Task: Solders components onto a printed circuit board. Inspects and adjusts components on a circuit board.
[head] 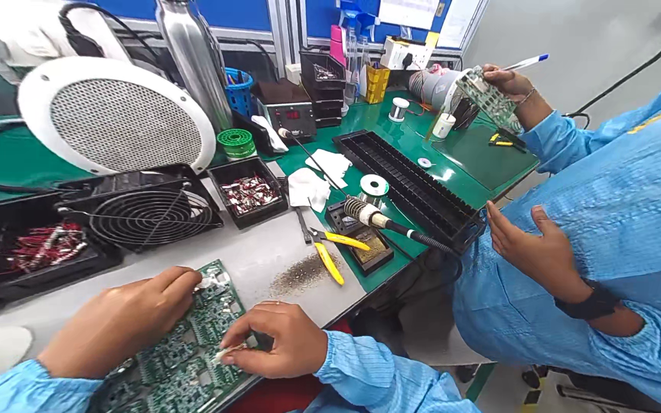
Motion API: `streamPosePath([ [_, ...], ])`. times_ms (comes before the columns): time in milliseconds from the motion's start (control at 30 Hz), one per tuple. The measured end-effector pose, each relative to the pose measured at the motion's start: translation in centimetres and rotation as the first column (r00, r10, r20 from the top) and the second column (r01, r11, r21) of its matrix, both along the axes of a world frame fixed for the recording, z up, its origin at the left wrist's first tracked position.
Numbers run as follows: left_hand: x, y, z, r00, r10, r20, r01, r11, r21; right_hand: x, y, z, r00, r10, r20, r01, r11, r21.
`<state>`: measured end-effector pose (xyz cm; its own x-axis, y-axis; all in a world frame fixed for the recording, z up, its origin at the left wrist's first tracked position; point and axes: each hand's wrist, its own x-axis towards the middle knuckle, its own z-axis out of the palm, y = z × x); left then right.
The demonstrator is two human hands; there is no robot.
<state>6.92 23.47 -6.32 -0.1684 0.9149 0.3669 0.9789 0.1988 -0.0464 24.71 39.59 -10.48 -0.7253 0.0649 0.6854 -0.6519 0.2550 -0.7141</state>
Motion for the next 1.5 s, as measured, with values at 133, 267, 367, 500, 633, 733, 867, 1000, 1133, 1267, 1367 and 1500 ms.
streamPosePath([
  [133, -0.1, -0.3, 0.1, 0.998, -0.062, 0.028, 0.062, 0.998, 0.008, -0.1, 0.0, 0.0, 1.000, -0.003, -0.008, 0.003, 1.000, 0.010],
  [267, -0.2, -0.4, 0.0, 0.995, -0.075, 0.063, 0.074, 0.997, 0.017, -0.1, 0.0, -0.1, 1.000, -0.011, -0.011, 0.011, 1.000, 0.020],
  [367, -0.4, -0.3, -0.2, 0.996, -0.073, 0.045, 0.071, 0.997, 0.042, 0.0, 0.0, -0.1, 1.000, -0.015, -0.013, 0.015, 1.000, 0.027],
  [500, -0.4, -0.2, -0.5, 0.999, -0.054, -0.004, 0.054, 0.997, 0.059, -0.1, 0.0, -0.1, 1.000, -0.009, -0.016, 0.010, 1.000, 0.025],
  [633, 0.1, 0.0, -0.6, 0.999, 0.006, -0.044, -0.003, 0.997, 0.074, 0.0, 0.0, -0.1, 1.000, -0.013, -0.013, 0.013, 0.999, 0.030],
  [733, 0.3, 0.1, -0.6, 0.999, 0.030, -0.038, -0.027, 0.997, 0.078, 0.0, 0.0, -0.2, 1.000, -0.021, -0.015, 0.021, 0.999, 0.033],
  [867, 0.4, 0.1, -0.4, 0.998, 0.045, -0.033, -0.043, 0.996, 0.083, 0.0, 0.0, -0.1, 1.000, -0.018, -0.012, 0.018, 0.999, 0.037],
  [1000, 0.6, 0.2, -0.2, 0.998, 0.067, -0.022, -0.065, 0.994, 0.092, 0.0, -0.1, -0.2, 1.000, -0.017, -0.020, 0.018, 0.999, 0.034],
  [1133, 0.6, -0.2, 0.2, 0.999, 0.048, -0.018, -0.047, 0.997, 0.060, 0.0, 0.0, -0.2, 1.000, -0.014, -0.008, 0.015, 0.999, 0.039],
  [1267, 2.2, -1.1, 1.8, 0.998, 0.069, 0.011, -0.070, 0.993, 0.091, 0.0, 0.0, -0.1, 1.000, -0.016, 0.003, 0.016, 0.999, 0.033],
  [1367, 5.2, -1.9, 2.8, 0.979, 0.109, 0.173, -0.139, 0.976, 0.170, 0.2, -0.1, 0.0, 0.998, -0.051, 0.035, 0.051, 0.999, -0.010],
  [1500, 8.3, -2.4, 2.3, 0.910, 0.108, 0.401, -0.215, 0.948, 0.233, 0.2, -0.2, -0.7, 0.994, -0.079, 0.076, 0.085, 0.993, -0.079],
])
